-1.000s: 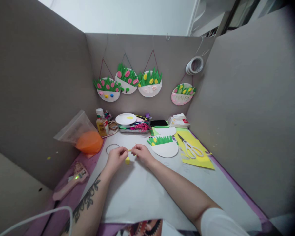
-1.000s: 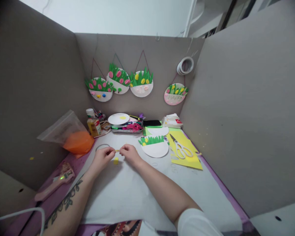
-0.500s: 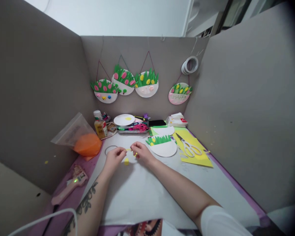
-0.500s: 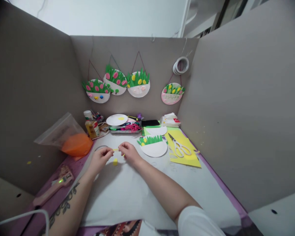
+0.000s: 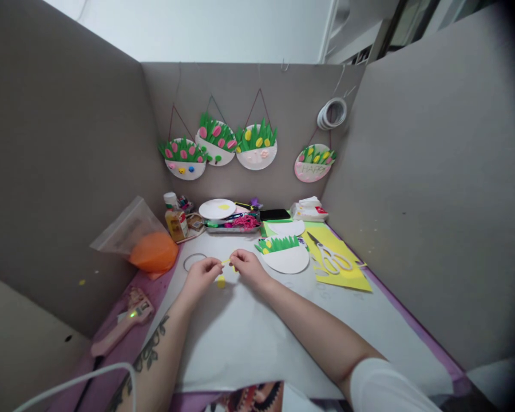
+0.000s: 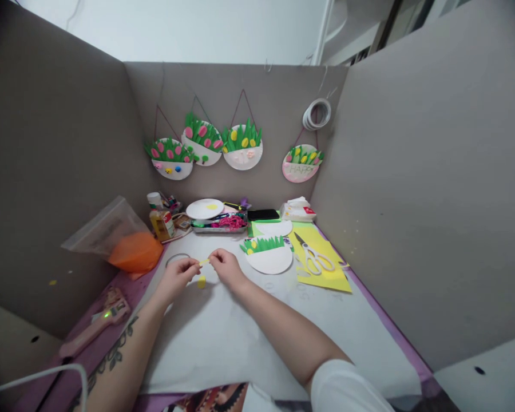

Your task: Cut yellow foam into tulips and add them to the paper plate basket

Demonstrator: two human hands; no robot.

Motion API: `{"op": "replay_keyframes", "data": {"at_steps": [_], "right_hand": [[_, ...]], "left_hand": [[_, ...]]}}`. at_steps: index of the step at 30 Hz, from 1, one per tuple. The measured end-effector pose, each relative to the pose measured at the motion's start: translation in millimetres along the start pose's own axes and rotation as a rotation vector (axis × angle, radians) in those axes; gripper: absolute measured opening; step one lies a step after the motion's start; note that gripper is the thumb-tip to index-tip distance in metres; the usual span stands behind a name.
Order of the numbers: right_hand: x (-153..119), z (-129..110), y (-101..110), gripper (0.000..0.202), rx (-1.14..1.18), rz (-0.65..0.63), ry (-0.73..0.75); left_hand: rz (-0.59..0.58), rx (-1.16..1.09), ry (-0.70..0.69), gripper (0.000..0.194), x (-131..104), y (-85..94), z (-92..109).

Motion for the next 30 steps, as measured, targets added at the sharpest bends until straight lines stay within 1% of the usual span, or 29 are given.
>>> {"op": "replay_keyframes", "data": {"at_steps": [2, 3, 4, 6, 7, 9, 14, 19, 24, 30], "right_hand": [[-6, -12, 6, 0.009, -0.155, 0.125, 0.091], [-10, -20, 6, 0.012, -0.251, 0.171, 0.152], [-14, -28, 4, 0.013, -0.346, 0.19, 0.212], [-19, -38, -5, 0.008, -0.497, 0.149, 0.291], [-21, -41, -10, 0.007, -0.547, 0.119, 0.307], [-23, -42, -15, 0.011, -0.606, 0.105, 0.317], [-22, -39, -14, 0.013, -0.642, 0.132, 0.313], [-18, -32, -12, 0.013, -0.671, 0.124, 0.232], [-15, -31, -11, 0.014, -0.649, 0.11, 0.229], [-12, -26, -9, 0.015, -0.587, 0.096, 0.228]], "left_hand": [[0.013, 0.011, 0.015, 0.023, 1, 0.9, -3], [0.025, 0.018, 0.02, 0.023, 1, 1.5, -4], [0.034, 0.022, 0.022, 0.023, 2, 1.8, -5], [0.043, 0.024, 0.009, 0.023, 2, 1.5, -6], [0.043, 0.027, -0.001, 0.024, 3, 0.9, -6], [0.048, 0.049, -0.023, 0.024, 2, -0.3, -4], [0.069, 0.22, -0.09, 0.026, -2, -2.7, 3], [0.066, 0.339, -0.173, 0.023, -4, -5.6, 8], [0.064, 0.345, -0.195, 0.022, -3, -4.7, 7], [0.058, 0.275, -0.177, 0.022, -2, -3.8, 8]]}}
Point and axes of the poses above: each hand's wrist, its own x-axis towards the middle knuckle, its own y-axis out of the back of the hand, z = x × y, the point moved 7 cm from there along x, towards the middle knuckle, and after that the axes turned 11 degrees about -z, right-handed, at the moved point
